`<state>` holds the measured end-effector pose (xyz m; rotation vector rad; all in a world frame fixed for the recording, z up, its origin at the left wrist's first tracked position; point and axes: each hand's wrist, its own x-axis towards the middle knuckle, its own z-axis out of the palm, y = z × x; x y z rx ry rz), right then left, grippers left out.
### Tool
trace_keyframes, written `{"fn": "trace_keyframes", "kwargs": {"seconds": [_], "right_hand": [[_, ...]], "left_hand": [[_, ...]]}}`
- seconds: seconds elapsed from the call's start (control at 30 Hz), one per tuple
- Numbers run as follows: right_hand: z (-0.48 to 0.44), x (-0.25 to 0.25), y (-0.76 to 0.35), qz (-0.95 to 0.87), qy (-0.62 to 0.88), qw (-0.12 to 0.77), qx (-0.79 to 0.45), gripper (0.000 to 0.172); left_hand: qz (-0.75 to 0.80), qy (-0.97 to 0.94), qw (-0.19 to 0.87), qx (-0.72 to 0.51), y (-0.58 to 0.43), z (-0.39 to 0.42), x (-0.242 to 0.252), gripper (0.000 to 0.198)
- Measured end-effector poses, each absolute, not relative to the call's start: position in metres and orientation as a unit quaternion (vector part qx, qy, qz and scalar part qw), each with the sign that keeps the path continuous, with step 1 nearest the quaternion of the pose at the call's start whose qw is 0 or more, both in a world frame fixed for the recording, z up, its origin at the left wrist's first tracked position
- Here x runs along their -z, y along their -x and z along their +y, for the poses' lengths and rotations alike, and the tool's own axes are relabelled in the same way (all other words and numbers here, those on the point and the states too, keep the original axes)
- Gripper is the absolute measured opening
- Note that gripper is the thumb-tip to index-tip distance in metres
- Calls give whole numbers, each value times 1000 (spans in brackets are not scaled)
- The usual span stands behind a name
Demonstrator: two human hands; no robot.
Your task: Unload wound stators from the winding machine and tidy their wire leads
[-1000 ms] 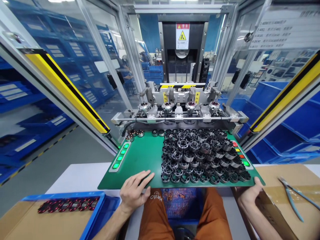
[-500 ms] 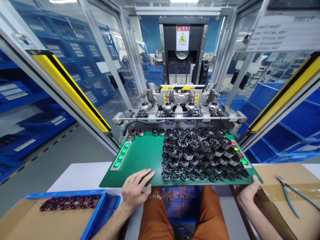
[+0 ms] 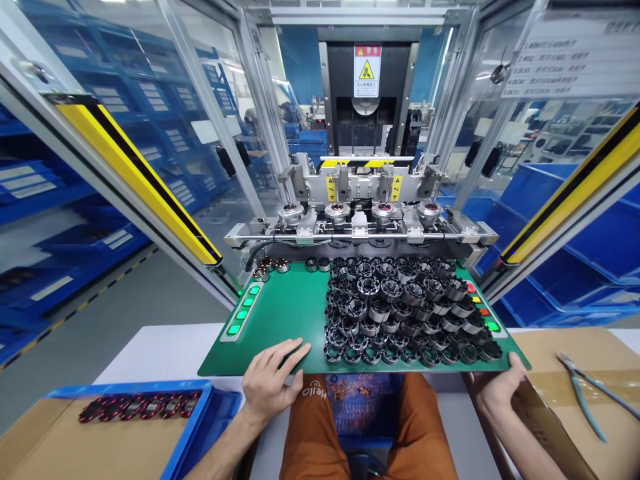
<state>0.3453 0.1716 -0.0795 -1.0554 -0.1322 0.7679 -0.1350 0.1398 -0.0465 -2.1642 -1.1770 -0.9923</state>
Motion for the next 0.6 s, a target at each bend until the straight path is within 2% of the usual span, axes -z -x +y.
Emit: {"fn": "trace_keyframes", "kwargs": {"seconds": [0.6], "right_hand": [[171,78,-345,-58,503,789,-348,61]], "left_hand": [[-428,790,246,364,134,140,46,33]]}}
